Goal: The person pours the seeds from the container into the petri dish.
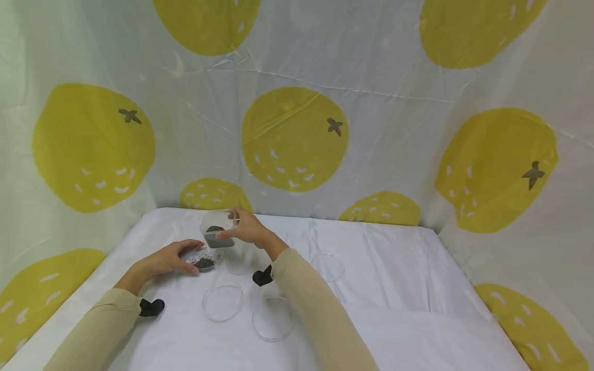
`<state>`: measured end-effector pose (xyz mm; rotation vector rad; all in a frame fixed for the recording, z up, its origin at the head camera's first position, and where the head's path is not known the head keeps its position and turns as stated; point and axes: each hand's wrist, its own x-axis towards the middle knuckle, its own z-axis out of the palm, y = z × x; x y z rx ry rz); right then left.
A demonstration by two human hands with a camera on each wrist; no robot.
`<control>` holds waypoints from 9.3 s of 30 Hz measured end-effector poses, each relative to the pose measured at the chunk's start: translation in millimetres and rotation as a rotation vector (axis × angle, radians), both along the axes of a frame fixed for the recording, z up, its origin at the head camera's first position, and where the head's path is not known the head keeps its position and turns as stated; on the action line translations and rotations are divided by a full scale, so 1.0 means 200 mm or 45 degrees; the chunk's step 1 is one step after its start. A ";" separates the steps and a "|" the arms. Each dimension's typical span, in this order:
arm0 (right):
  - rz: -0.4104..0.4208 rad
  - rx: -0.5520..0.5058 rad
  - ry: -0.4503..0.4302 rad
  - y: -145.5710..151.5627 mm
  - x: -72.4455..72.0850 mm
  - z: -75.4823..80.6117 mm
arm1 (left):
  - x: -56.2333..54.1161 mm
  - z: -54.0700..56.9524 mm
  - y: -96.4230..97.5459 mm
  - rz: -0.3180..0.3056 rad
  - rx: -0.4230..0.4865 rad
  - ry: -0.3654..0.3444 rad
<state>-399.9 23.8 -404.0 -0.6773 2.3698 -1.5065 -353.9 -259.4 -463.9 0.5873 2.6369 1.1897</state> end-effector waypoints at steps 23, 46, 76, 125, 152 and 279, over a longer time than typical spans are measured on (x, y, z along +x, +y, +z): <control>0.039 -0.094 -0.050 0.26 0.01 0.17 | 0.01 0.01 0.01 0.024 0.000 0.005; 0.027 -0.129 0.012 0.67 0.08 0.23 | 0.04 0.01 0.01 0.016 0.044 -0.016; -0.174 -0.147 0.049 1.38 0.24 0.14 | 0.06 0.00 0.00 0.032 0.052 -0.013; 0.080 -0.310 -0.293 2.14 0.44 -0.31 | 0.03 -0.01 0.01 0.044 0.083 -0.029; 0.042 -0.477 -0.242 2.16 0.43 -0.25 | 0.02 -0.01 0.01 0.030 0.064 -0.018; 0.323 0.789 0.376 0.32 0.03 -0.20 | 0.02 0.02 0.02 0.053 0.068 -0.055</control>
